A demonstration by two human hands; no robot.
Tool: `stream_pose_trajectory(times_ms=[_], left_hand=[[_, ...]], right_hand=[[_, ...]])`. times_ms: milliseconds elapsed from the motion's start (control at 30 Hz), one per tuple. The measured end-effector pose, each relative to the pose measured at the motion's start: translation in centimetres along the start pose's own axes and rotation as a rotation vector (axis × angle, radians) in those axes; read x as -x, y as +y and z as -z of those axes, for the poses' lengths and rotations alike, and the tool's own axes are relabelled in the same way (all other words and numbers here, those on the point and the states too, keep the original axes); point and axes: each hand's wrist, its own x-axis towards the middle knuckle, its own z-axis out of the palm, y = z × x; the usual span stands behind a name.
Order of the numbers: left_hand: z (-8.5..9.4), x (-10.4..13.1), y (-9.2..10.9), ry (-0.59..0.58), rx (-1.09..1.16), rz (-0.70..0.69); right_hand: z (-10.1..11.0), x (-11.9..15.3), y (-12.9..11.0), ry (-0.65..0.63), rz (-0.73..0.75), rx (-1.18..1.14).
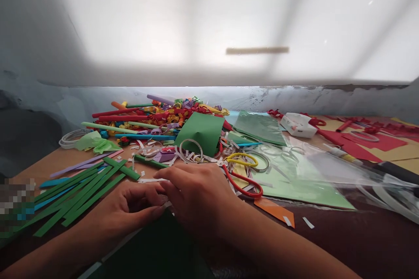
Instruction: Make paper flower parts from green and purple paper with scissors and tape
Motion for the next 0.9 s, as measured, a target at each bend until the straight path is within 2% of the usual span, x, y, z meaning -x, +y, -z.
stream_pose_trajectory(times_ms=[67,200,300,400,467,533,633,733,900], left_hand=[[0.0,0.0,-0.1,-0.024,0.014,-0.008],[-0.1,0.3,0.1,-0.103,0.108,0.049],[0.1,0.9,0.0,-0.077,0.092,0.067],[0.5,1.7,-0.4,0.010,0.055,0.064],[0.6,2.1,-0.7,0.096,0.096,0.105],[0.5,2.4,-0.8,0.149,0.187,0.166],[0.2,2.6,-0.7,0.129,0.291,0.200],[0.0,2.8,-0.4,0.117,0.279,0.135],[0.5,3.1,-0.9,0.063,0.218,0.060]], right_hand=[[-0.3,0.1,-0.1,0.021,-0.025,-0.059],[-1.1,0.1,-0.3,0.170,-0.087,-0.308],[-0.4,-0.3,0.3,0.181,-0.102,-0.385],[1.5,-1.4,1.7,0.093,-0.186,-0.150],[2.8,-2.3,2.9,-0.065,-0.382,0.221],[3.8,-3.2,4.1,-0.181,-0.439,0.359],[4.9,-4.2,5.4,-0.279,-0.434,0.431],[5.1,-4.7,5.5,-0.368,-0.407,0.445],[2.4,-5.9,3.5,-0.518,-0.239,0.375]])
